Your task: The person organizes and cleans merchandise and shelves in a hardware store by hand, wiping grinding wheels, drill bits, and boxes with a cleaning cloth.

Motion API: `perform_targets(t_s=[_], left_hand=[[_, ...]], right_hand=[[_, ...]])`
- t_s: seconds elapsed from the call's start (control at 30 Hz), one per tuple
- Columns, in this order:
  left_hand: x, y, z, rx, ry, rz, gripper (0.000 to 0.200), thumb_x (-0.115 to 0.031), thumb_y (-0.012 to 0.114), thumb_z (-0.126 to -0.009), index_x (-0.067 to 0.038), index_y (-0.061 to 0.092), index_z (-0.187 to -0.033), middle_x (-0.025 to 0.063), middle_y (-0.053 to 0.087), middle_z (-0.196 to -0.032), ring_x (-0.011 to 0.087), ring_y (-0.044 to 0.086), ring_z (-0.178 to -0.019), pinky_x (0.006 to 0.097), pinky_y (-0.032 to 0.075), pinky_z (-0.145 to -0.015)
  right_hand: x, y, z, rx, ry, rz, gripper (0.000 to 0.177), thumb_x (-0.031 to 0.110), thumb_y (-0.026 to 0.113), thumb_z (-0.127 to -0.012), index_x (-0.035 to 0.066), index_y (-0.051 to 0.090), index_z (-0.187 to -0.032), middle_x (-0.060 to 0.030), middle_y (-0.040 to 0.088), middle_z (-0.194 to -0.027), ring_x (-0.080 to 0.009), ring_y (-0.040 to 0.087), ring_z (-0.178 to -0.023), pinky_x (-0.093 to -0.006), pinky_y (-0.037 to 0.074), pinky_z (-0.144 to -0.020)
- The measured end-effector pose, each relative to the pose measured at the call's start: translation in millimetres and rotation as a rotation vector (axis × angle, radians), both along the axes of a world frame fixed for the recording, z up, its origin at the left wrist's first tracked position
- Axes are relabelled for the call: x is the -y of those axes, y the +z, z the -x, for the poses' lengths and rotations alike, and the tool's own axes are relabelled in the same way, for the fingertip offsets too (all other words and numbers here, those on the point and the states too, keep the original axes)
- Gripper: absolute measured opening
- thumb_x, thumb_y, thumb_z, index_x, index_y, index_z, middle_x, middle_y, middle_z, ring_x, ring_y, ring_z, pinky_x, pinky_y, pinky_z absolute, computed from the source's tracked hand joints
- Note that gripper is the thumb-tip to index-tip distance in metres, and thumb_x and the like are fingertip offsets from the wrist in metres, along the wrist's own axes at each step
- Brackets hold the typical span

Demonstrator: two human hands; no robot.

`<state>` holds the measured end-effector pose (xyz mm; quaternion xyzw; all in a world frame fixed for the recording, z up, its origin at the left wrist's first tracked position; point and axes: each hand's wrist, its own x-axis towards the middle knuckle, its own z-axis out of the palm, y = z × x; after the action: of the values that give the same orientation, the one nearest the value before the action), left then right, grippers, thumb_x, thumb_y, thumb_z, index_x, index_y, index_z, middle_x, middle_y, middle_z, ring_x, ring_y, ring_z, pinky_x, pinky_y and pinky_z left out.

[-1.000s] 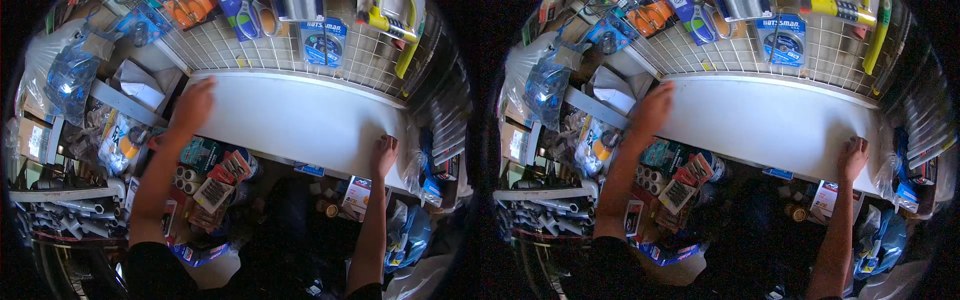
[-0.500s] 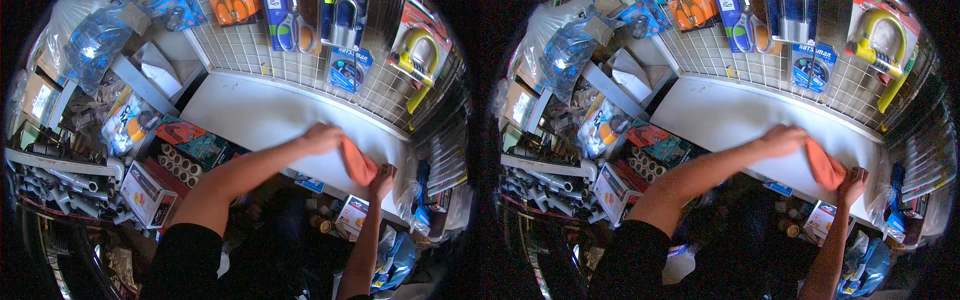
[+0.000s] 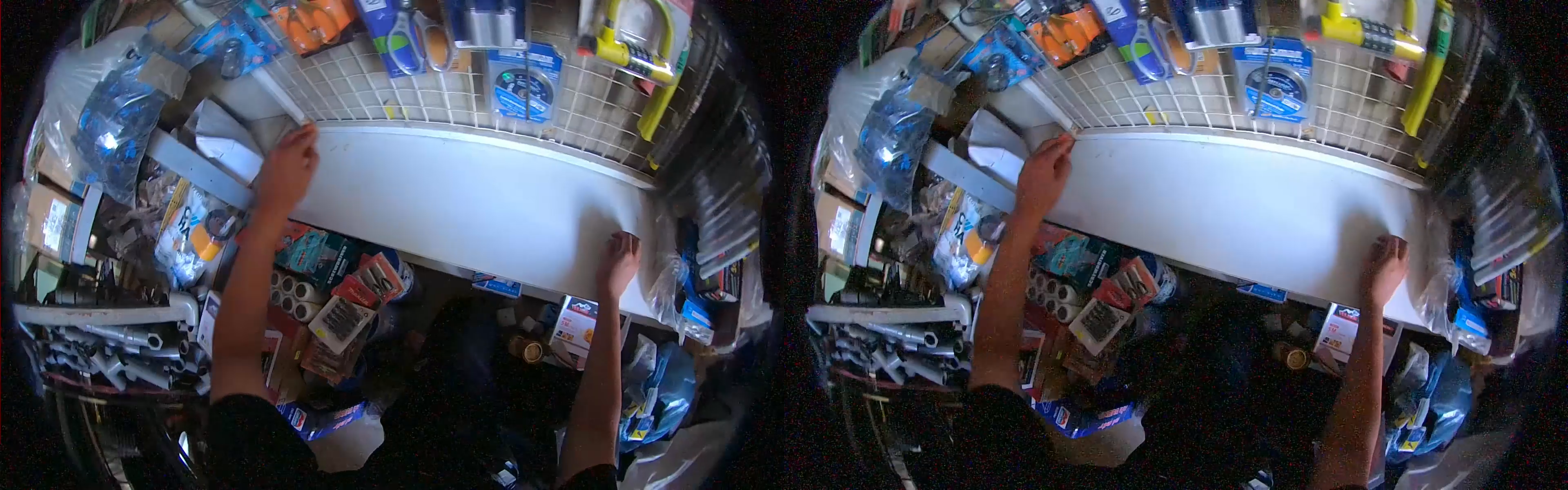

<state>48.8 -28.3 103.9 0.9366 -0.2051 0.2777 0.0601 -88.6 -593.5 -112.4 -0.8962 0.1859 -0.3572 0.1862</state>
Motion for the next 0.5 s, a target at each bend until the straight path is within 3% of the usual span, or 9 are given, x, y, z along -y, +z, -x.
perform_targets(t_s=[0.03, 0.1, 0.13, 0.17, 0.23, 0.27, 0.3, 0.4, 0.5], left_hand=[[37, 9, 21, 0.092, -0.206, 0.017, 0.029, -0.008, 0.066, -0.09, -0.001, 0.069, -0.118, 0.0184, 0.069, -0.122, 0.0363, 0.07, -0.099, 0.0439, 0.058, -0.083], [113, 20, 96, -0.284, -0.25, 0.3, 0.036, -0.007, 0.07, -0.086, -0.002, 0.069, -0.121, 0.0186, 0.068, -0.119, 0.0349, 0.069, -0.102, 0.0425, 0.056, -0.09], [138, 19, 125, -0.289, -0.452, 0.276, 0.037, -0.007, 0.07, -0.087, -0.002, 0.067, -0.124, 0.0183, 0.067, -0.12, 0.0354, 0.068, -0.105, 0.0417, 0.054, -0.092], [160, 18, 151, -0.433, -0.548, 0.314, 0.037, -0.009, 0.069, -0.089, -0.001, 0.066, -0.126, 0.019, 0.067, -0.12, 0.0361, 0.067, -0.108, 0.0412, 0.054, -0.093], [201, -2, 194, -0.703, -0.723, 0.522, 0.036, -0.012, 0.066, -0.093, 0.0, 0.065, -0.127, 0.0191, 0.066, -0.121, 0.0369, 0.066, -0.11, 0.0409, 0.054, -0.094], [215, -14, 210, -0.734, -0.741, 0.486, 0.035, -0.011, 0.066, -0.094, -0.001, 0.065, -0.128, 0.0193, 0.066, -0.122, 0.0371, 0.066, -0.109, 0.0406, 0.053, -0.094], [224, -34, 223, -0.759, -0.759, 0.532, 0.034, -0.01, 0.066, -0.093, -0.001, 0.066, -0.126, 0.0188, 0.067, -0.12, 0.0355, 0.067, -0.106, 0.0398, 0.054, -0.093], [224, -68, 255, -0.812, -0.757, 0.736, 0.025, -0.005, 0.069, -0.092, -0.002, 0.071, -0.116, 0.0172, 0.07, -0.112, 0.0285, 0.071, -0.098, 0.0367, 0.055, -0.089], [194, -96, 290, -0.995, -0.456, 1.153, 0.009, -0.006, 0.066, -0.098, 0.002, 0.063, -0.101, 0.0034, 0.062, -0.09, 0.0096, 0.064, -0.087, 0.024, 0.05, -0.076]], right_hand=[[3, -3, -1, 0.026, 0.033, -0.008, 0.017, 0.008, 0.065, -0.084, 0.005, 0.068, -0.1, -0.0166, 0.066, -0.102, -0.0382, 0.064, -0.097, -0.0481, 0.051, -0.085], [12, -15, -3, -0.028, 0.044, 0.146, 0.019, 0.009, 0.065, -0.084, 0.003, 0.069, -0.101, -0.018, 0.067, -0.105, -0.038, 0.065, -0.098, -0.0478, 0.052, -0.086], [17, -19, -4, -0.014, 0.122, 0.135, 0.02, 0.012, 0.066, -0.084, 0.004, 0.069, -0.102, -0.0181, 0.068, -0.108, -0.0378, 0.065, -0.1, -0.0472, 0.052, -0.088], [-3, 5, 1, 0.002, 0.04, -0.1, 0.021, 0.016, 0.067, -0.084, 0.007, 0.07, -0.103, -0.0162, 0.069, -0.109, -0.0373, 0.065, -0.102, -0.0467, 0.052, -0.09], [-2, 7, 5, -0.021, 0.066, -0.103, 0.024, 0.022, 0.068, -0.085, 0.009, 0.071, -0.105, -0.0125, 0.07, -0.108, -0.0371, 0.066, -0.102, -0.0466, 0.051, -0.092], [7, 4, 6, 0.028, 0.16, -0.174, 0.024, 0.021, 0.07, -0.085, 0.01, 0.071, -0.107, -0.0143, 0.071, -0.108, -0.0329, 0.068, -0.101, -0.0418, 0.052, -0.091], [31, -26, 4, 0.116, 0.384, -0.579, 0.024, 0.018, 0.07, -0.087, 0.005, 0.071, -0.108, -0.0139, 0.073, -0.109, -0.0284, 0.069, -0.1, -0.036, 0.052, -0.088], [17, 47, 66, 0.114, 0.557, -1.092, 0.02, 0.016, 0.058, -0.102, 0.001, 0.065, -0.112, -0.0078, 0.07, -0.11, -0.0202, 0.067, -0.099, -0.0332, 0.053, -0.088], [-4, 110, 159, -0.094, 0.555, -1.216, 0.025, 0.02, 0.055, -0.105, 0.0, 0.061, -0.119, -0.0079, 0.068, -0.113, -0.0196, 0.067, -0.102, -0.0356, 0.055, -0.091]])
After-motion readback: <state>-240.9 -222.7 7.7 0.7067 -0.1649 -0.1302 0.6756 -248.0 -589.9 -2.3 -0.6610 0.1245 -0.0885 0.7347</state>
